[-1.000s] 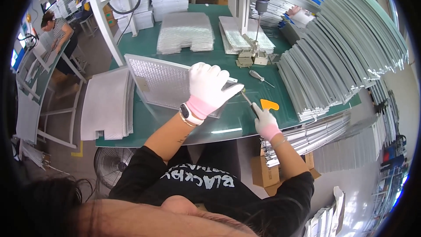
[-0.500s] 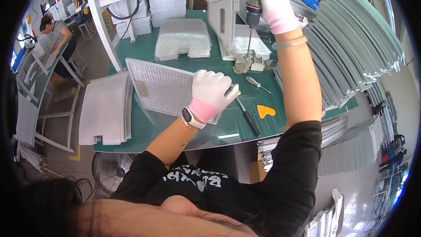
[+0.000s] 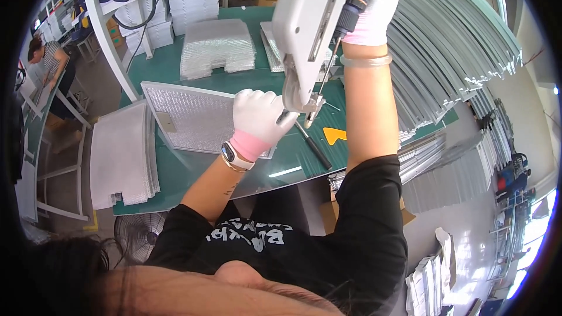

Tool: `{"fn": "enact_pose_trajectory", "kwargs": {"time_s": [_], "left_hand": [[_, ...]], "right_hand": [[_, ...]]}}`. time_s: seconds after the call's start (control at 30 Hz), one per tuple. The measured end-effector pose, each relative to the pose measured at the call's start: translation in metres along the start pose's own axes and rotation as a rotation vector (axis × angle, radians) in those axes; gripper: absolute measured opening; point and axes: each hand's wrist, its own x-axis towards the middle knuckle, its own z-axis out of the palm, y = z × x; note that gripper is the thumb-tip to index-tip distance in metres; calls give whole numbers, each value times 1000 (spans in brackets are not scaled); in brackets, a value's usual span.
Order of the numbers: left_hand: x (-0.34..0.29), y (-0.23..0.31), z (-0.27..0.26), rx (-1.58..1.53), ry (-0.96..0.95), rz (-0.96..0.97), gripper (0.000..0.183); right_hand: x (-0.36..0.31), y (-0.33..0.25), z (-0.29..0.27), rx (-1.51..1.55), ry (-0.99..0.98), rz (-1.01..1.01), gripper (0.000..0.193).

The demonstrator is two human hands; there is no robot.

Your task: Assemble a metal frame around a mesh filter and secure it using a drill and hammer.

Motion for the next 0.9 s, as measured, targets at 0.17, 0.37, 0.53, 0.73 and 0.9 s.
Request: {"fn": "enact_pose_trajectory", "kwargs": {"time_s": [0.17,0.37,0.53,0.73,0.9], "left_hand": [[1,3,-1,-5,0,11,31],[-3,-4,1,-81,-19,-39,33],[0,-1,5,-229,-68,-166,36],[2,-3,9,-79,46,6,19],[6,0,7,-51,77,-11,15]], "right_hand": [[4,15,-37,447,-252,84,30],[-13,5,14,657,-40,203,29],[-21,-27,49,296,252,375,21],[-24,-11,18,136,144,499,25],[-24,6,3,61,128,422,26]]}}
